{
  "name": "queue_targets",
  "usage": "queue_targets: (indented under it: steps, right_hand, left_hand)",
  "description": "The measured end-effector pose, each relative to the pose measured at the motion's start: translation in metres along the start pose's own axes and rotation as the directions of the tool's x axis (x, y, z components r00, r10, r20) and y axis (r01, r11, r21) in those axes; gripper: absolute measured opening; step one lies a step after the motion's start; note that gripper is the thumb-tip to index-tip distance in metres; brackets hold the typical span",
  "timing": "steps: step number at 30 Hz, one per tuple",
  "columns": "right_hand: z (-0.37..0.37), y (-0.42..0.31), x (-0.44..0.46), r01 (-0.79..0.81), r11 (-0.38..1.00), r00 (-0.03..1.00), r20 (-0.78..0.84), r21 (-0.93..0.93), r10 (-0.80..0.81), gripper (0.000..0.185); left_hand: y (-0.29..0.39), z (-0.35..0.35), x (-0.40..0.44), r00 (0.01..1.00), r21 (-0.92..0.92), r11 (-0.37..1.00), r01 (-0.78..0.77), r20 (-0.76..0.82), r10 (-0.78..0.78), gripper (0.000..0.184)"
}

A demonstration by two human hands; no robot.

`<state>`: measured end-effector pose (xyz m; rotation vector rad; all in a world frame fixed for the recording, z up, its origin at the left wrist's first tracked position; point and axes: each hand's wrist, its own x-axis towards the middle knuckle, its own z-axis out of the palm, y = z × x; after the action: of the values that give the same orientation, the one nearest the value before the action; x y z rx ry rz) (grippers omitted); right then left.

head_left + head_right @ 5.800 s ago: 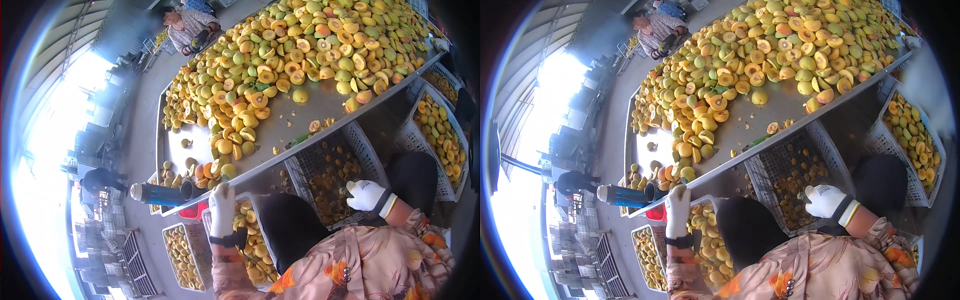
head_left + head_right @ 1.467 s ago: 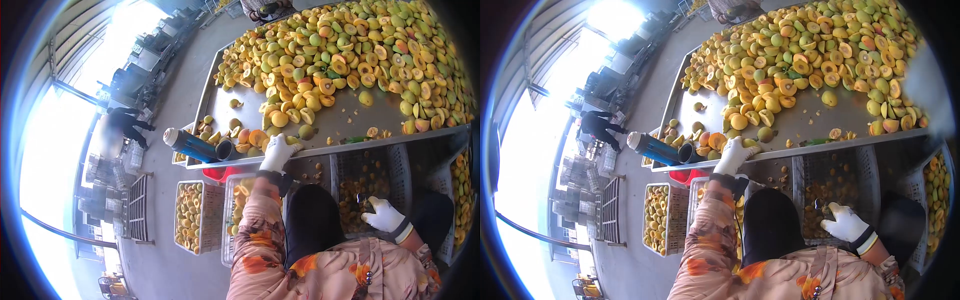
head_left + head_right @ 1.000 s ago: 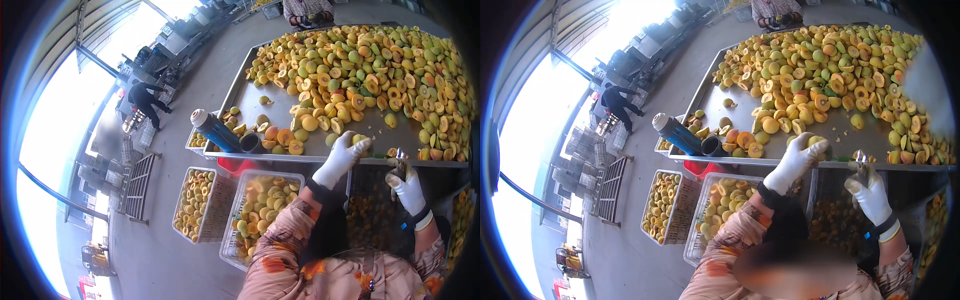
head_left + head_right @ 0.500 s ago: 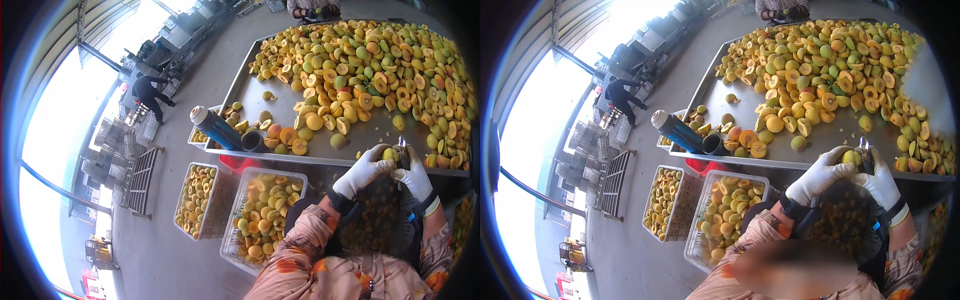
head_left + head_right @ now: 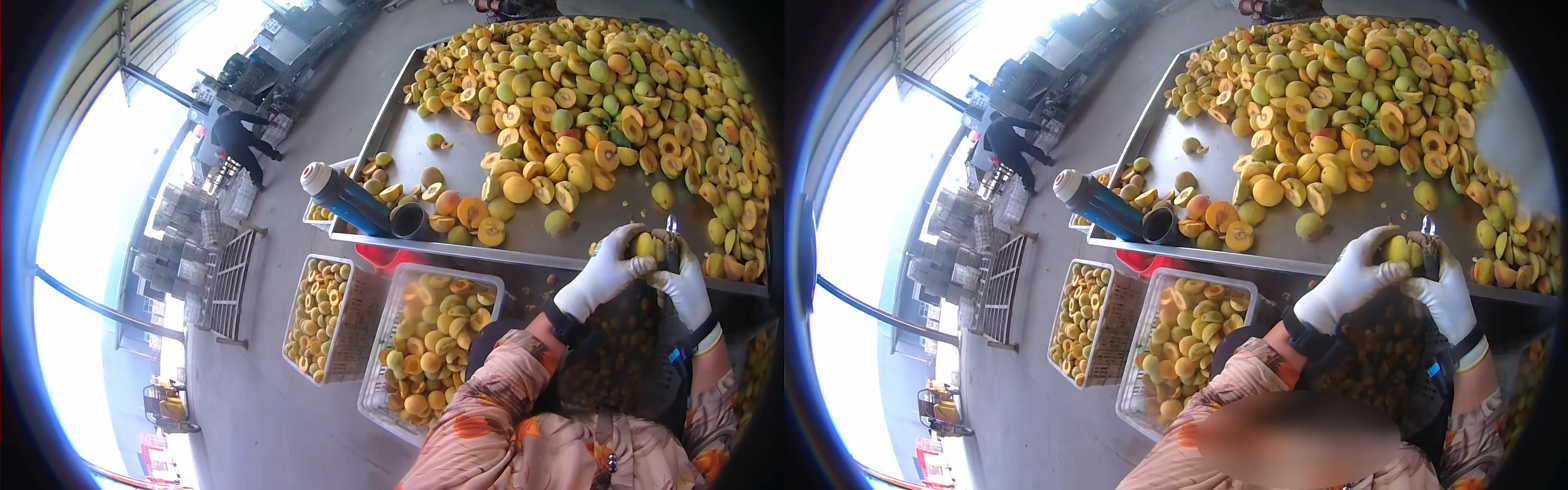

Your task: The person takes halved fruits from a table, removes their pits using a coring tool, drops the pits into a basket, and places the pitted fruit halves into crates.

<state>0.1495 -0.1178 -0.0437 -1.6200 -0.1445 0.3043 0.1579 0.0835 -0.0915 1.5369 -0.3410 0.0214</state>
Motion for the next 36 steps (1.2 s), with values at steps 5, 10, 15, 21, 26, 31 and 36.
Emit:
queue_targets:
  steps: [5,10,15,21,26,31,36]
  right_hand:
    - [-0.013,0.027,0.005,0.183,0.881,0.961,-0.110,-0.436,-0.254,0.061]
    - [-0.033,0.021,0.010,0.004,0.846,0.986,-0.141,-0.534,-0.094,0.063]
    - [-0.044,0.035,0.013,0.169,0.599,0.893,-0.135,-0.783,-0.429,0.055]
    - [0.001,-0.001,-0.011,0.248,0.789,0.965,0.069,-0.562,-0.254,0.037]
    - [0.024,0.024,-0.015,0.267,0.767,0.962,0.114,-0.583,-0.248,0.030]
    - [0.038,0.032,-0.017,0.354,0.811,0.927,0.061,-0.465,-0.370,0.031]
    - [0.041,0.031,-0.019,0.361,0.880,0.932,0.083,-0.309,-0.353,0.037]
  left_hand:
    - [0.009,0.004,0.007,0.966,0.534,0.839,-0.102,-0.149,0.212,0.063]
    - [0.025,-0.019,0.008,0.972,-0.523,0.840,0.144,-0.083,-0.218,0.061]
    - [0.031,-0.007,0.007,0.953,-0.682,0.696,0.226,0.005,-0.304,0.059]
    - [0.024,0.008,0.002,0.939,-0.503,0.835,0.223,-0.118,-0.322,0.063]
    - [0.017,0.029,-0.005,0.912,-0.295,0.944,0.146,-0.330,-0.244,0.061]
    - [0.023,0.042,-0.008,0.884,-0.200,0.977,0.070,-0.442,-0.154,0.050]
    - [0.028,0.045,-0.005,0.865,-0.167,0.984,0.061,-0.483,-0.136,0.046]
